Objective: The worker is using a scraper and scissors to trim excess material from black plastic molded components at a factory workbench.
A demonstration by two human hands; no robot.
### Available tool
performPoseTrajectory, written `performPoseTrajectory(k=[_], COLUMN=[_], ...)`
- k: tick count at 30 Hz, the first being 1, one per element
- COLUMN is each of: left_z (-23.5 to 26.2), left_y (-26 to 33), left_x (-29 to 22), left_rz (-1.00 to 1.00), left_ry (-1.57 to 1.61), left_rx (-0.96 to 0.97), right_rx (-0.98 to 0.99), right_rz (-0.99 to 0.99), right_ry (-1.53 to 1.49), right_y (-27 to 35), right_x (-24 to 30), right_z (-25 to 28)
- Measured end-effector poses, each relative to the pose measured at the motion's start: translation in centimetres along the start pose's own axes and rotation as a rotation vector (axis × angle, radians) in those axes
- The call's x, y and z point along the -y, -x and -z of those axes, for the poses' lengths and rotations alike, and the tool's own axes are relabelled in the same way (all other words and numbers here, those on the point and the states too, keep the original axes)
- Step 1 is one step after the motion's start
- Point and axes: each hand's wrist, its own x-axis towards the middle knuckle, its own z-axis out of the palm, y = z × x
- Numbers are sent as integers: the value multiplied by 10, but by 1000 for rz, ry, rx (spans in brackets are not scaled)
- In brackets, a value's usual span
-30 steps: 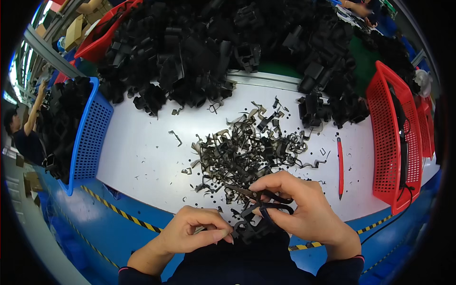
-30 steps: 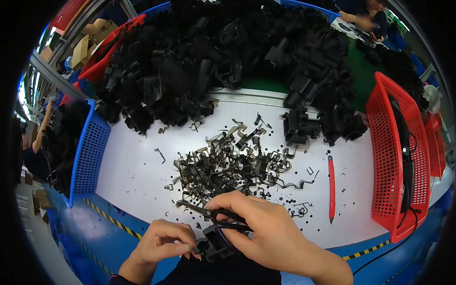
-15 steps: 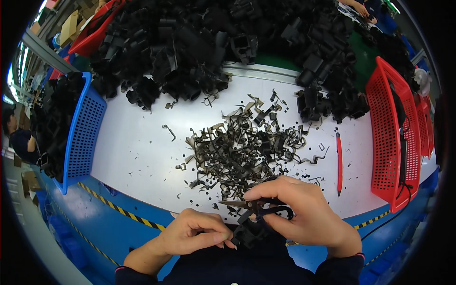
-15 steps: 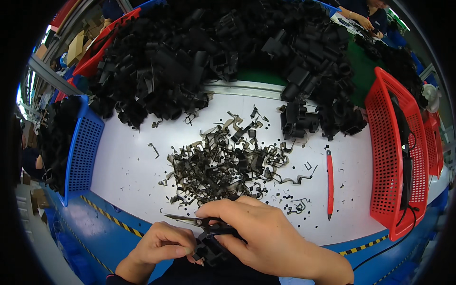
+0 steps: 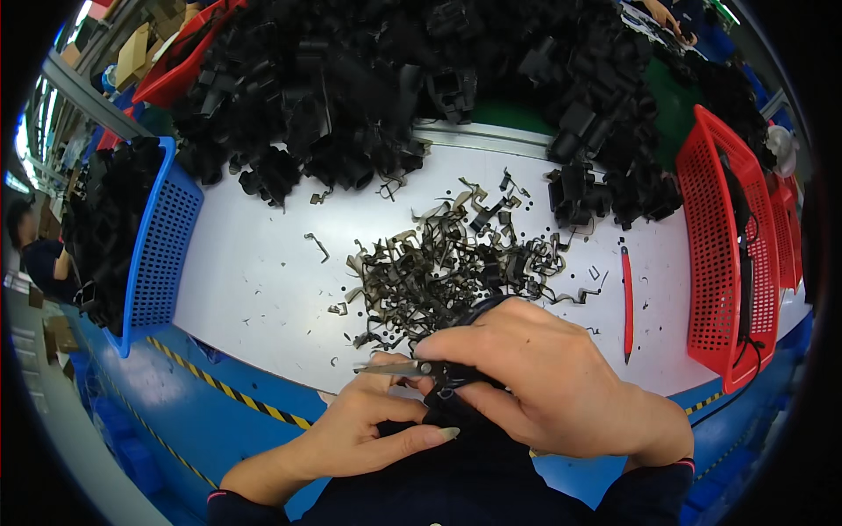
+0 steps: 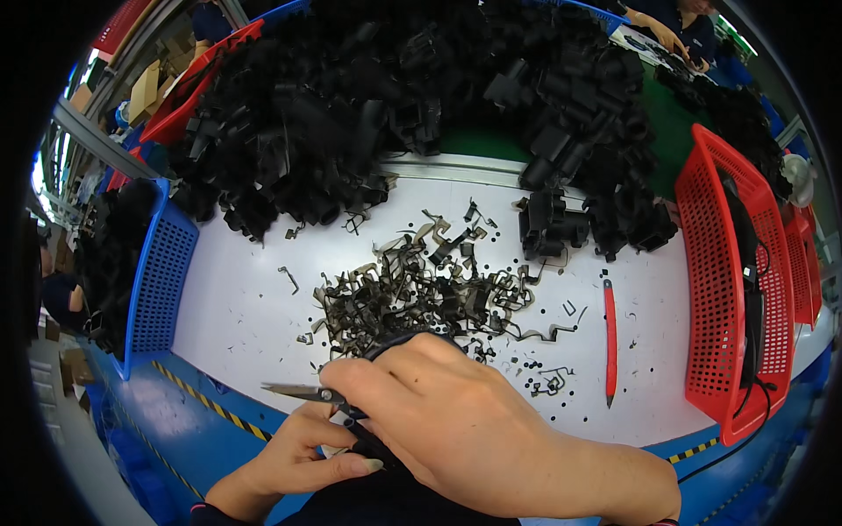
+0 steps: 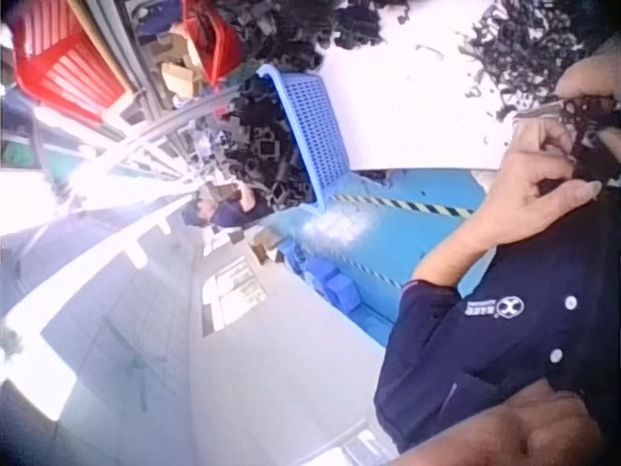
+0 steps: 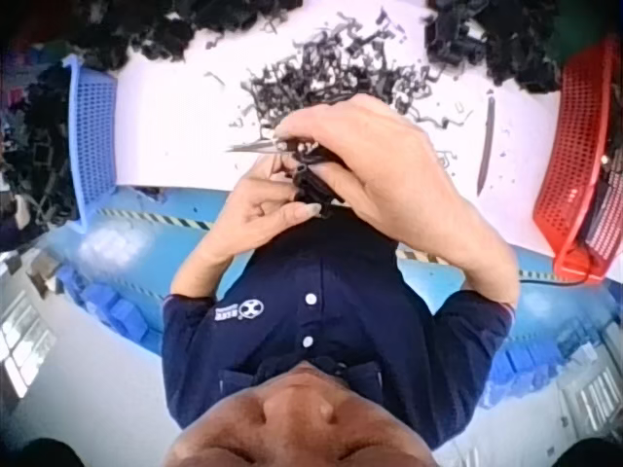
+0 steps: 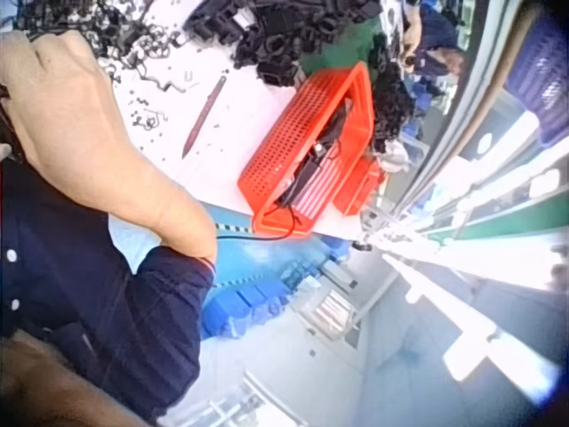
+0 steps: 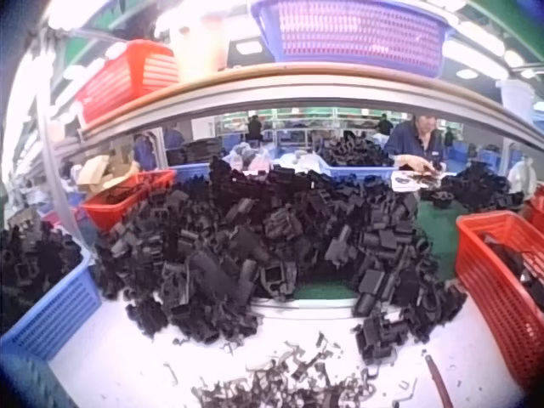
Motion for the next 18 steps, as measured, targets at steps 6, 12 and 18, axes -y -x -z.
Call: performPoseTrajectory(k=[6, 12, 18], left_z=[3, -3, -9], left_y=[-2, -4, -2], left_x=[2, 3, 0], left_rz=[-88, -191, -232], left_ry=[8, -127, 171], left_rx=[-129, -146, -54], right_rx=[-188, -123, -80], right_rz=[-72, -380, -507], right_ry=[-174, -493, -731], right_y=[14, 14, 11], right_x=[-13, -15, -17], right_z=[-6, -8, -11])
